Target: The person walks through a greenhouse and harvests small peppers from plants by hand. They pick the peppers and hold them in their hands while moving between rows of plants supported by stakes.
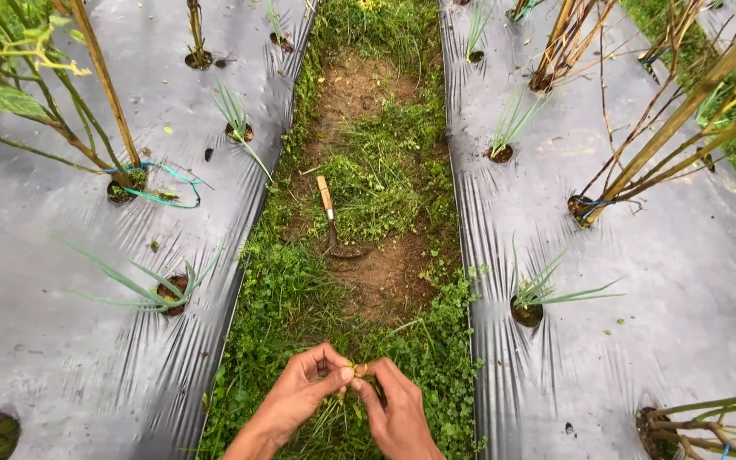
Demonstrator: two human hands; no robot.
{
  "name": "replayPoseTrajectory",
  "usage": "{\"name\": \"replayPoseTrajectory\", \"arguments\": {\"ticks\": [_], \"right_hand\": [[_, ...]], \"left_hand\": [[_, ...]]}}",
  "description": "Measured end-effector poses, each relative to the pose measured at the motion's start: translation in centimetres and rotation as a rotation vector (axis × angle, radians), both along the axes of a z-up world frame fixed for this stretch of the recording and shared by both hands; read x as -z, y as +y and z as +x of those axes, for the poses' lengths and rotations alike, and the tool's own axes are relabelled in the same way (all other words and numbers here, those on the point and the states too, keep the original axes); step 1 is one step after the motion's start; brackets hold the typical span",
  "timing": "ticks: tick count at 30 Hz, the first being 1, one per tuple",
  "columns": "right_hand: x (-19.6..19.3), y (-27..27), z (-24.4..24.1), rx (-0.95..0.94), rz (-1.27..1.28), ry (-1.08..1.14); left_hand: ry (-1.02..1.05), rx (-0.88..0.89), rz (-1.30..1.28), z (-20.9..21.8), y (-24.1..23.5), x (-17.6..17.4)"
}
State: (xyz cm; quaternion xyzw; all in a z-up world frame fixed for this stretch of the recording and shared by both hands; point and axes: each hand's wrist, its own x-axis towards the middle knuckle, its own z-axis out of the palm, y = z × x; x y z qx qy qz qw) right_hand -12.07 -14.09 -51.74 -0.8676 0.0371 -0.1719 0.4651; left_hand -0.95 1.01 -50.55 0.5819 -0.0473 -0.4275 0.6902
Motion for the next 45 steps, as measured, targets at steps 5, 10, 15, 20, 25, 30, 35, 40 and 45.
{"name": "replayPoseTrajectory", "arguments": {"ticks": [5,10,15,20,25,30,35,40,45], "right_hand": [[-2.3,-0.4,0.6,0.051,0.34,0.199],[2.4,-0.9,1.8,0.042,1.284,0.263],[3.8,0.1,2.9,0.216,1.07,0.294],[1.8,0.6,4.2,0.276,0.897,0.326],[3.6,0.8,3.9,0.305,0.759,0.342],[3.2,0.5,3.1,0.203,0.476,0.436],[0.2,0.5,2.6,0.142,0.351,0.432],[3.8,-0.5,2.7,0.192,0.385,0.404],[4.9,-0.9,2.8,0.257,0.432,0.322]], "left_hand": [[0.06,0.008,-0.014,0.3,-0.2,-0.4],[0.067,0.048,-0.14,-0.2,-0.5,0.4],[-0.069,-0.163,0.178,0.0,-1.7,0.9],[-0.146,-0.267,0.194,-0.3,-2.8,2.0],[-0.208,-0.251,0.244,-0.4,-3.2,2.7],[-0.108,-0.247,0.224,0.2,-3.5,3.8],[0.008,-0.199,0.176,0.9,-3.1,2.8],[0.041,-0.137,0.157,0.8,-3.3,3.6],[-0.023,-0.088,0.174,0.4,-3.4,2.0]]}}
